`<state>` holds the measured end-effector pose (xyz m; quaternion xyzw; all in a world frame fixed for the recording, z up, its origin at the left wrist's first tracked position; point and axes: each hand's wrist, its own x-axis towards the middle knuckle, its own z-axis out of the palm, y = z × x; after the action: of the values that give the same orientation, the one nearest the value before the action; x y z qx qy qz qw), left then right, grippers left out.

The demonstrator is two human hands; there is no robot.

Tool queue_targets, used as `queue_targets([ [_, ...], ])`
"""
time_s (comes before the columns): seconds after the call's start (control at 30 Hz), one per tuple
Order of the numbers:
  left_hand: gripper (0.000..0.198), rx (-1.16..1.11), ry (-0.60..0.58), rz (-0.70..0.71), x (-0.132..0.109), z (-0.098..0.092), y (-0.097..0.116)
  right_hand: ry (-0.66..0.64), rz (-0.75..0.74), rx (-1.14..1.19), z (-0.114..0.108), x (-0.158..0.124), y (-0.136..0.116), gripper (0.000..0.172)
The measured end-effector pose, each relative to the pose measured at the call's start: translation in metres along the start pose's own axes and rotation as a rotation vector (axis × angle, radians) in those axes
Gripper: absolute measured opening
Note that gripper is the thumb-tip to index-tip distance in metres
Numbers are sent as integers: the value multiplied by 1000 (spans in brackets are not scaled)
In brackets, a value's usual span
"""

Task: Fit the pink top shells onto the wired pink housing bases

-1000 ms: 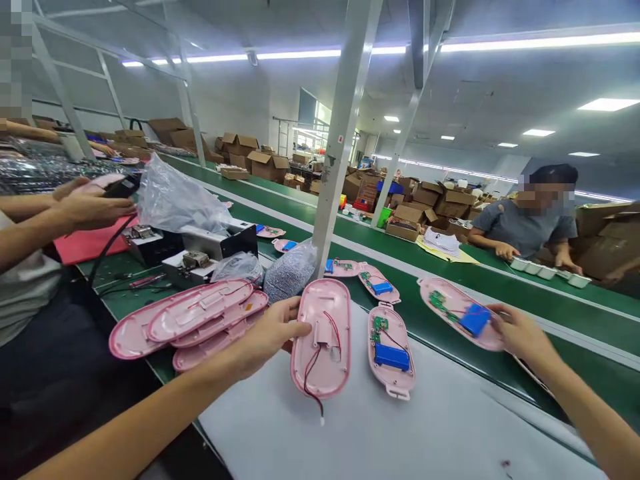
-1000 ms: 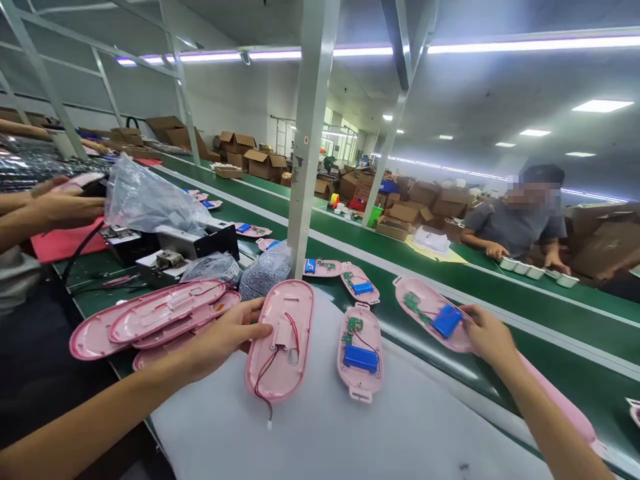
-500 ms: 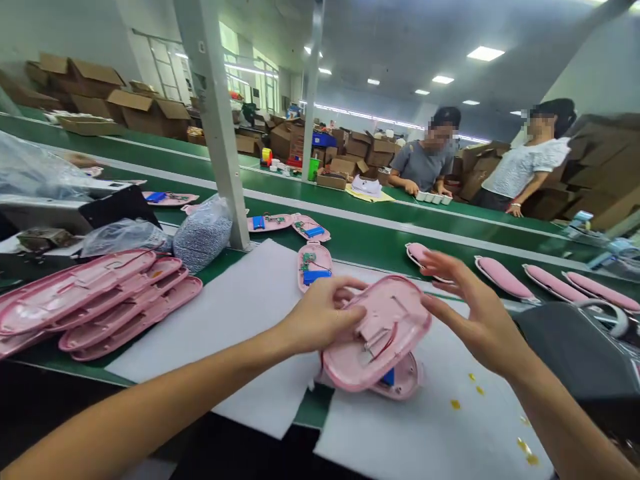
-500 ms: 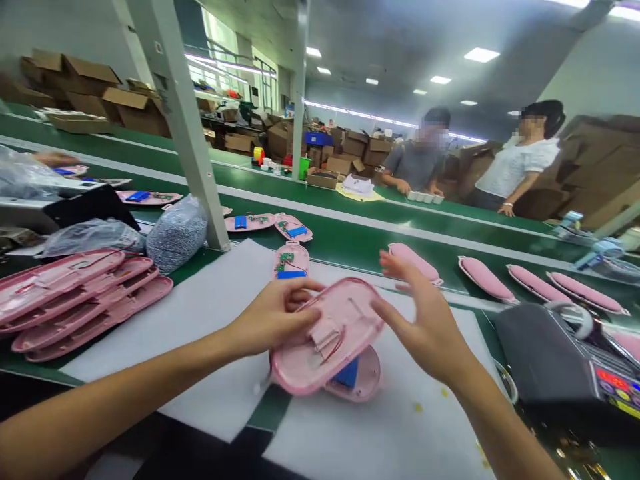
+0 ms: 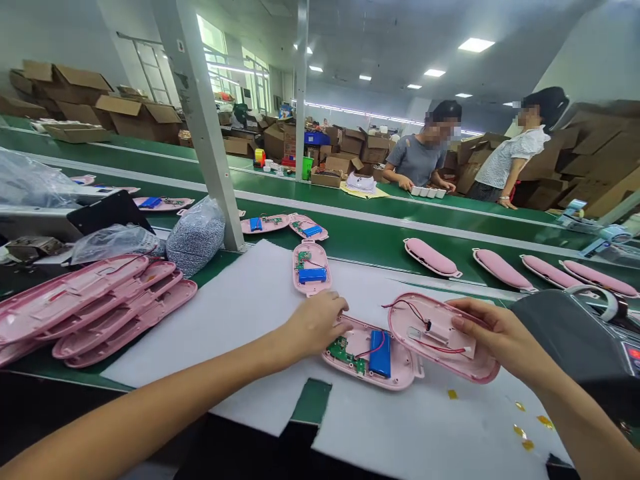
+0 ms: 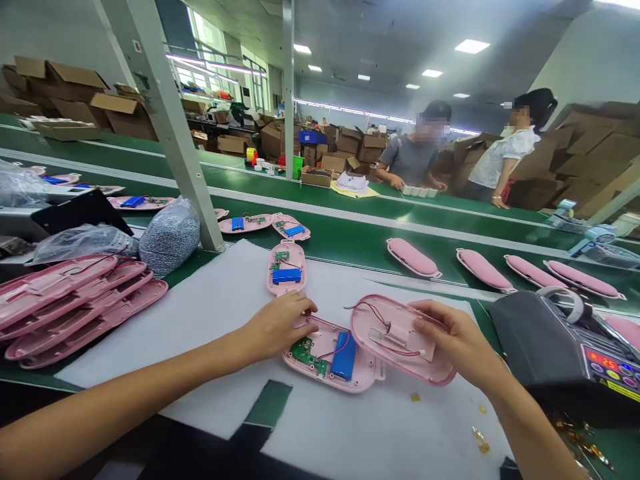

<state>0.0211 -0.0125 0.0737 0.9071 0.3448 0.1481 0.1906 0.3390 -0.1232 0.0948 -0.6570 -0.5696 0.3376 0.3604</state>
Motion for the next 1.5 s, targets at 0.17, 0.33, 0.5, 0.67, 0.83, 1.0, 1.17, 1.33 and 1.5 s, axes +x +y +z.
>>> queue_targets([
  [0.17, 23, -452, 34, 91, 1, -1, 0, 35, -73, -77, 18, 2, -18, 45],
  [0.33, 27, -485, 305, 107, -21, -6, 3, 29, -219, -290, 38, 7, -43, 34],
  [0.5, 19, 359, 481, 513, -22, 2, 15, 22, -367, -412, 69, 14, -68, 31],
  [0.67, 18, 471, 394, 706, -18, 2, 13, 121, -354, -356, 82, 18, -73, 28],
  [0.83, 21, 45, 477, 453, -19, 11, 0, 81, -334, -368, 80, 18, -69, 28],
  [1.0, 26, -378, 576, 247, -23, 18, 1, 68, -299, -384, 72, 17, -61, 31],
  [1.17, 15, -170, 694, 326, -21, 20, 4, 0, -310, -270, 72, 14, -65, 30],
  [1.33, 28, -774, 507, 85, -16, 22, 4, -30, -254, -222, 74, 16, -72, 28],
  [1.5, 36, -870, 427, -116, -15, 23, 8, -21, -344, -427, 95, 31, -74, 30],
])
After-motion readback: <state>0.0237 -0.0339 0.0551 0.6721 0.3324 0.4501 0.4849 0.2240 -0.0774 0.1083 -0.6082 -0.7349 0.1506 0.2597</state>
